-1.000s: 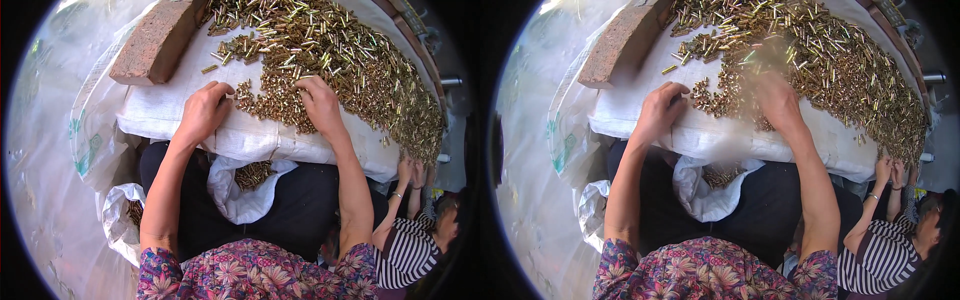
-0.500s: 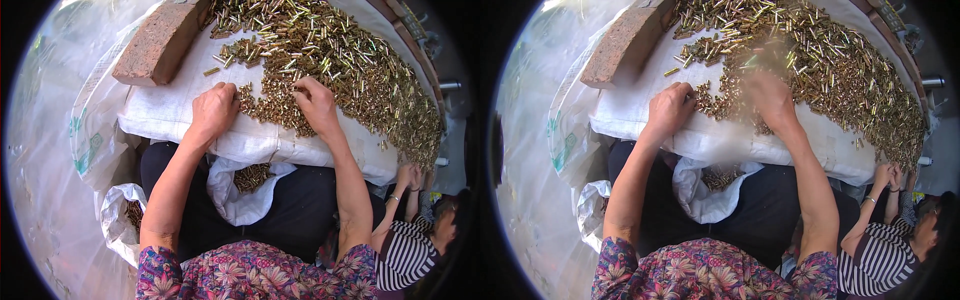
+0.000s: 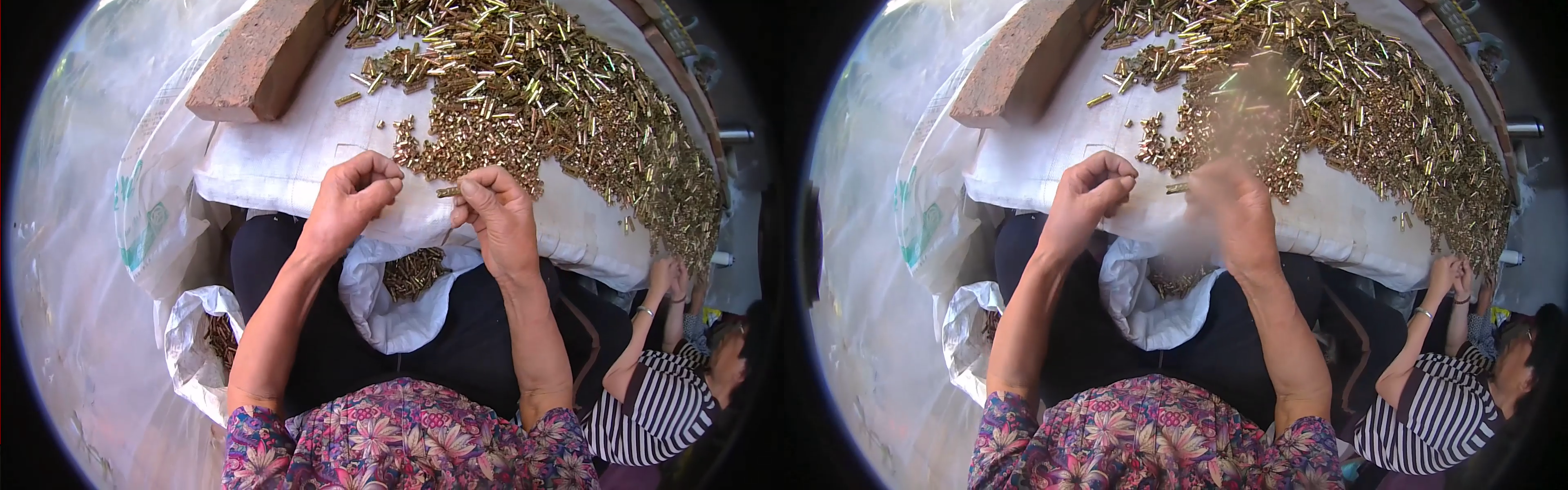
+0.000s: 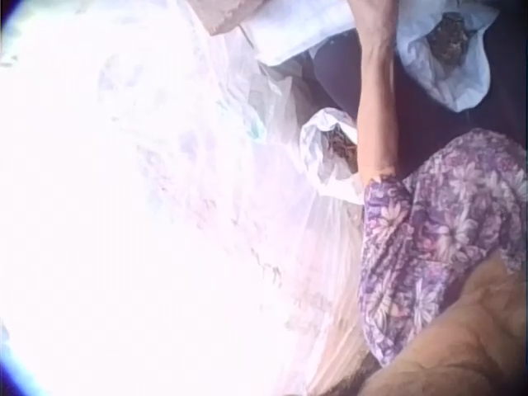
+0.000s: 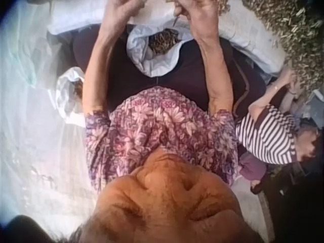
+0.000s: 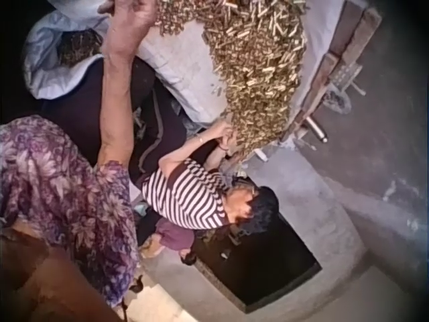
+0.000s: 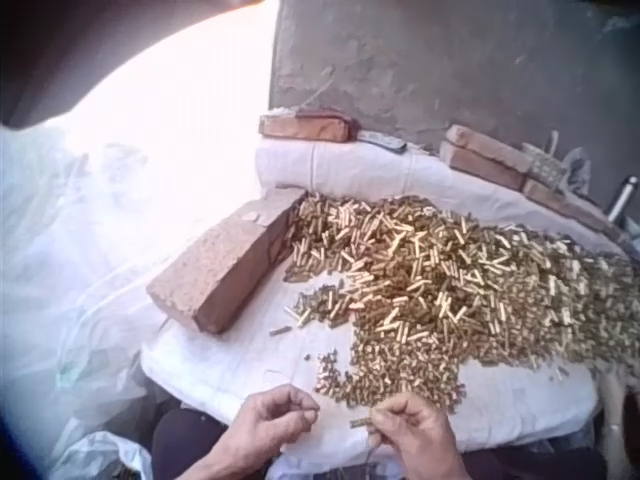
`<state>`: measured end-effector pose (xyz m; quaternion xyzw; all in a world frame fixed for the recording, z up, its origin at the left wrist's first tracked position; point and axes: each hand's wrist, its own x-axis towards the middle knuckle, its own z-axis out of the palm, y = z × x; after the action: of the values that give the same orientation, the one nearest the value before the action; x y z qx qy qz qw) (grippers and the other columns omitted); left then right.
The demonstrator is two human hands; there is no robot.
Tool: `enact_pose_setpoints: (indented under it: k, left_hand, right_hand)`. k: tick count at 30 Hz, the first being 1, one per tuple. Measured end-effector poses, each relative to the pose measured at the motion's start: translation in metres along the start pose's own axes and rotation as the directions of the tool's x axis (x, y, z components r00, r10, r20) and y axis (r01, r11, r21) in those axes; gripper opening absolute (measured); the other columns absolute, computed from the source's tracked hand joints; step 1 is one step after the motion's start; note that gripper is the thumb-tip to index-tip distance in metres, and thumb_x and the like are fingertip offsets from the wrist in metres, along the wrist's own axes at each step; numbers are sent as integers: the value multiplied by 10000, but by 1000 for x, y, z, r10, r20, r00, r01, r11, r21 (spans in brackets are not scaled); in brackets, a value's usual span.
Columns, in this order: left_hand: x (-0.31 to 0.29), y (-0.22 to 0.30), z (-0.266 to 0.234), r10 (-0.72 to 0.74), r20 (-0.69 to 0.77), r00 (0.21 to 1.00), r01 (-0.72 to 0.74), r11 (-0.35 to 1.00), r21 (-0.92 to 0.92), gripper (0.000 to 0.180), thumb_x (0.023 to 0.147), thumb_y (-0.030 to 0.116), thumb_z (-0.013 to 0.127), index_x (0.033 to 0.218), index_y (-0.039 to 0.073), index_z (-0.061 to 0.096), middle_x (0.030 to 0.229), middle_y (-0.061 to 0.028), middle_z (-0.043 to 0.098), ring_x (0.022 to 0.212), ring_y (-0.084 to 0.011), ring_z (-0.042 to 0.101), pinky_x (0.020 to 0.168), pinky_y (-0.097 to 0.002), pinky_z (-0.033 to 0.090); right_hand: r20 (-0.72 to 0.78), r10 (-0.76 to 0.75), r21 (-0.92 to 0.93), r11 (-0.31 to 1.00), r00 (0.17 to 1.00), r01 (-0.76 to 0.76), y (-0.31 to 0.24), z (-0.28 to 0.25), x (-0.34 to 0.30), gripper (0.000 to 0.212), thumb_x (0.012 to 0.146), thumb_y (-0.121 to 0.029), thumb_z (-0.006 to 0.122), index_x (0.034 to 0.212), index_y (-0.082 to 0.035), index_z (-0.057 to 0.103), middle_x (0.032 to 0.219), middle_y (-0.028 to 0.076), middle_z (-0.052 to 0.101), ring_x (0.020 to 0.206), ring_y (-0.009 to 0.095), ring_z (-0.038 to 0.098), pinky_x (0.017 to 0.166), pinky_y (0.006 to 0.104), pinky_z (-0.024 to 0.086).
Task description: The person assembles metal anchor fasteners by repeatedly picking up metal components from a pile on the table, connecting the pieces together by hand, and dropping the assembled anchors into a bag.
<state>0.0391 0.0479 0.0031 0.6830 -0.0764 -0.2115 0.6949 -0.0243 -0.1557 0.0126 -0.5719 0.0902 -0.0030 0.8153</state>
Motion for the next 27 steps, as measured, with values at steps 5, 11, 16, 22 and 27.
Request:
enact_pose_setpoints:
  k: [5,11,16,22,27]
  left_hand:
    - [-19,-9,6,-28,158,987,88,917,-388,112,864,48,584,969,8,578,774,-48,633,625,-96,589,604,-229,481]
    - [-28,-13,13,-9,214,977,115,865,-488,106,891,45,579,989,9,566,814,-69,657,675,-118,633,637,-245,519]
    - [-30,-20,13,28,174,984,62,869,-491,107,905,68,602,984,5,567,807,-67,653,675,-112,627,643,-239,516]
    - [-34,-23,11,45,180,983,43,887,-460,107,911,74,611,980,5,567,807,-66,652,680,-111,630,641,-232,516]
    - [-37,-28,17,57,187,981,65,806,-588,97,919,72,605,979,5,570,813,-62,655,689,-104,633,643,-226,517]
  right_hand:
    - [15,-4,-34,999,1000,4,10,12,-15,86,942,-106,597,961,-23,593,809,51,627,680,105,612,640,249,529]
    - [-34,-15,-90,996,999,12,15,21,-24,86,943,-109,598,964,-26,588,821,55,625,688,110,616,643,257,534]
    - [17,-25,-49,998,1000,25,20,19,-26,81,949,-104,586,959,-25,572,821,61,618,689,118,617,641,263,538]
    - [93,92,77,992,991,-99,23,12,-27,88,958,-109,571,939,-25,549,835,67,611,688,132,615,638,282,536]
    - [125,208,263,936,970,-235,23,15,-30,59,930,-85,583,911,-29,578,803,41,616,688,121,607,633,251,498]
